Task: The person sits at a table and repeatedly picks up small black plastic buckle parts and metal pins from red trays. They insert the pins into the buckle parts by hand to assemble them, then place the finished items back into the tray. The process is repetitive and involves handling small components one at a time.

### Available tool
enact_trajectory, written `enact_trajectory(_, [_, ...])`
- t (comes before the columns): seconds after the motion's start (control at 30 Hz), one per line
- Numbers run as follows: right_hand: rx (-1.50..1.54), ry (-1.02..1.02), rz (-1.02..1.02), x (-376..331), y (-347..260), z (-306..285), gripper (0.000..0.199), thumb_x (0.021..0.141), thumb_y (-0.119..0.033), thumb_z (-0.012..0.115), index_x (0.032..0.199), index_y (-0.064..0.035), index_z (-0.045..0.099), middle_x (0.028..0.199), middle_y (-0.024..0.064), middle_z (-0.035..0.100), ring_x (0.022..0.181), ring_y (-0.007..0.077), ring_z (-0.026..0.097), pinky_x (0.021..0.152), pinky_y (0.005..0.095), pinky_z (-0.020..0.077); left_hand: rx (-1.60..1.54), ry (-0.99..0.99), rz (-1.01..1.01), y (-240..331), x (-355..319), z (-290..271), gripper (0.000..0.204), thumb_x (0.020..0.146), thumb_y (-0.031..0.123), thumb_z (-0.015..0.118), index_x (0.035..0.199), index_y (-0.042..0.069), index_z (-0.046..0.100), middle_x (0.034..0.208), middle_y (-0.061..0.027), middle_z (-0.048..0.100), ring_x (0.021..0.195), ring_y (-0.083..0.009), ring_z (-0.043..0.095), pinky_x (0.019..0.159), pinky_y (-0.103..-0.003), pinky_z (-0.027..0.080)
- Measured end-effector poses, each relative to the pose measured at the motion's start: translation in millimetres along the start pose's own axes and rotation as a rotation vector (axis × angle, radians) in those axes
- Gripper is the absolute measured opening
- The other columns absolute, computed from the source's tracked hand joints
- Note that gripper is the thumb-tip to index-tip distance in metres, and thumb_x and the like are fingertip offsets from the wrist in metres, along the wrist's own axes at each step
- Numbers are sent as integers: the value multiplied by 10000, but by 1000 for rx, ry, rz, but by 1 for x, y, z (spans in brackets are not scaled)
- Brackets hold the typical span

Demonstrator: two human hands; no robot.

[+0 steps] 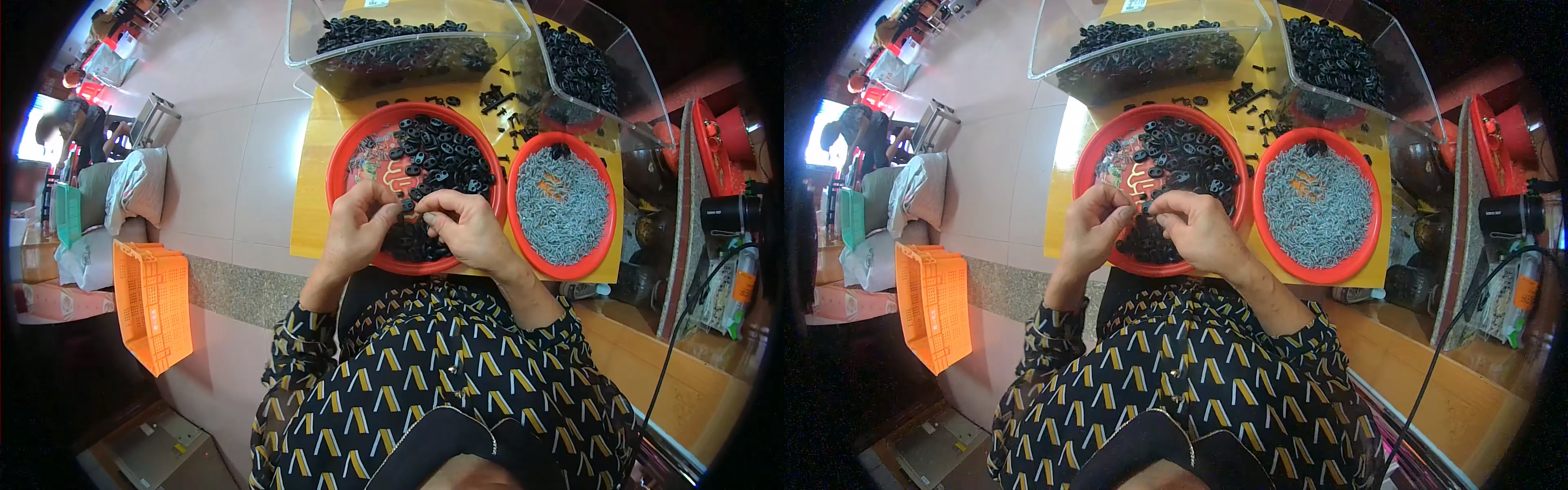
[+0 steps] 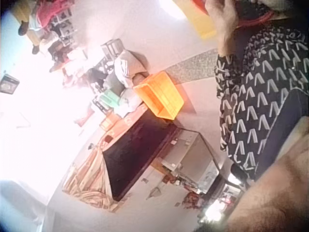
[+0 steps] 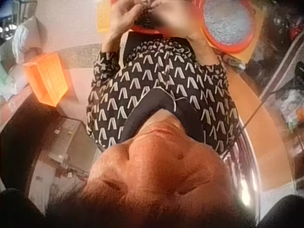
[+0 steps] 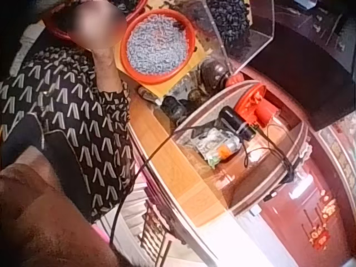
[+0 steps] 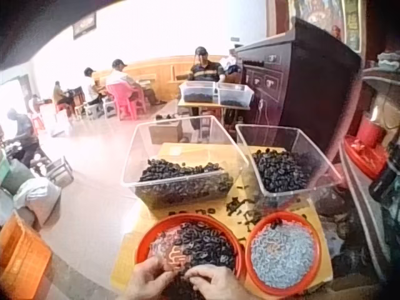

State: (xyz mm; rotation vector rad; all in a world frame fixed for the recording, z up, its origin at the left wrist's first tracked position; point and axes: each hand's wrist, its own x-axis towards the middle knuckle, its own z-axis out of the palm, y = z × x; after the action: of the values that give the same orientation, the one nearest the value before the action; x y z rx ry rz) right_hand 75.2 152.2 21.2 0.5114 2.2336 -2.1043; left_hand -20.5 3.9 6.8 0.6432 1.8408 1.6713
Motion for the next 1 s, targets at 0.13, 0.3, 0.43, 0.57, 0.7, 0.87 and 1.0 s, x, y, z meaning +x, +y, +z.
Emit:
enact_trajectory(0.13, [-91, 20, -180, 1, 10, 4, 124, 794, 24, 506, 906, 6, 557, 801, 9, 554, 648, 50, 510, 568, 178, 424, -273, 34, 85, -7, -5, 13, 111, 763, -26, 584, 845, 6, 516, 752, -13, 560, 704, -73, 539, 640, -199, 435])
enact_trajectory(0.3, [197, 83, -44, 1, 5, 12, 130, 800, 1, 532, 929, 1, 517, 786, 14, 539, 652, 58, 519, 575, 171, 431, -358, 64, 93, -11, -9, 17, 162, 745, -31, 604, 883, 4, 527, 767, -21, 570, 726, -86, 554, 676, -207, 449])
enact_trajectory(0.43, [318, 47, -13, 1, 10, 13, 103, 807, -23, 545, 902, -4, 509, 765, 17, 532, 644, 61, 528, 551, 171, 437, -434, 74, 70, -14, -11, 17, 173, 747, -32, 603, 907, -7, 541, 798, -40, 586, 720, -97, 564, 672, -222, 464])
enact_trajectory(0.57, [320, 66, 16, -2, 9, 18, 75, 809, -37, 545, 862, -4, 504, 748, 26, 540, 607, 68, 537, 506, 181, 437, -520, 90, 30, -15, -14, 17, 185, 758, -36, 588, 939, -20, 559, 826, -64, 601, 730, -114, 577, 683, -239, 481])
enact_trajectory(0.7, [275, 83, -2, -5, 2, 13, 72, 809, -44, 542, 857, -2, 508, 732, 29, 546, 589, 70, 543, 489, 186, 440, -555, 83, 25, -17, -15, 16, 194, 768, -33, 577, 961, -24, 565, 833, -76, 608, 739, -122, 582, 693, -248, 487])
enact_trajectory(0.87, [212, 115, -52, -8, -1, 18, 92, 794, -23, 544, 876, 12, 521, 744, 27, 554, 610, 60, 541, 522, 190, 449, -595, 80, 25, -19, -15, 16, 196, 775, -21, 574, 970, -27, 562, 836, -73, 608, 741, -116, 578, 692, -239, 480])
enact_trajectory(1.0, [189, 130, -50, -8, -3, 20, 95, 782, -4, 543, 873, 18, 526, 756, 24, 556, 625, 54, 537, 546, 190, 450, -557, 68, 33, -15, -17, 15, 200, 788, -7, 563, 988, -26, 559, 830, -63, 605, 736, -104, 568, 672, -220, 468])
